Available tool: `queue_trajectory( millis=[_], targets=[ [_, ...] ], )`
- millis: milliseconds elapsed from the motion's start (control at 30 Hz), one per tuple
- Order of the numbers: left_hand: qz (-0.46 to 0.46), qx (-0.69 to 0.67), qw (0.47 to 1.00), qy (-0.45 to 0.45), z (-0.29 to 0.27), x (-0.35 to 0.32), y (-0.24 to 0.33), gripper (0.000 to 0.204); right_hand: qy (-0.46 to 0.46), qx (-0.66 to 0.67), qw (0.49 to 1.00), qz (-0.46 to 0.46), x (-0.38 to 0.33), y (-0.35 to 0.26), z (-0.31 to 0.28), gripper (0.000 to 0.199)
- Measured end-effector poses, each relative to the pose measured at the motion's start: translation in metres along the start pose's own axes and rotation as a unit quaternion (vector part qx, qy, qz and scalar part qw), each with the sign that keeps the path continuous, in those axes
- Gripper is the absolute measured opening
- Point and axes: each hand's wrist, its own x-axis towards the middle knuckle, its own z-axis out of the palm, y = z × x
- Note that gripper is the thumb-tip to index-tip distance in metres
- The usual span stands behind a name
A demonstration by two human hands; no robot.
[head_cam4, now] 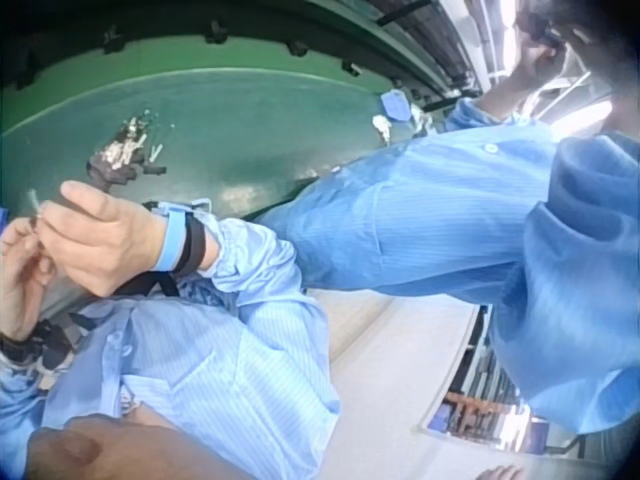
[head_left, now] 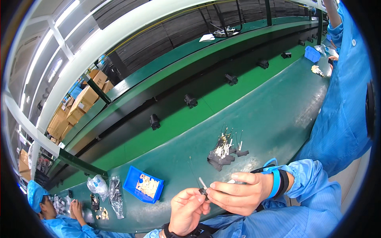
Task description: Assembling small metal pins and plastic components into a larger housing unit on a factory assembly line.
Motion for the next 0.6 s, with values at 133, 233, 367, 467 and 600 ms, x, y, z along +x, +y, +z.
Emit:
queue_trajectory(
  millis=[133,233,367,467,600],
  targets=[
    [0.062,0.041,0.996,0.043,0.001,0.002,-0.002,0.008,0.052,0.131,0.985,0.097,-0.004,0.0,0.008,0.019],
    [0.121,0.101,0.985,0.067,0.0,0.003,-0.004,0.01,0.008,0.324,0.904,0.28,-0.005,0.009,0.005,0.046],
    [0.137,0.102,0.983,0.064,-0.006,0.009,-0.01,0.013,0.0,0.473,0.787,0.395,-0.014,-0.001,0.017,0.05],
    [0.158,0.161,0.973,0.05,-0.021,0.013,-0.019,0.016,-0.021,0.532,0.719,0.447,-0.018,-0.009,0.025,0.045],
    [0.18,0.162,0.968,0.067,-0.018,0.015,-0.021,0.02,-0.014,0.569,0.675,0.47,-0.015,-0.016,0.034,0.03]
  ],
)
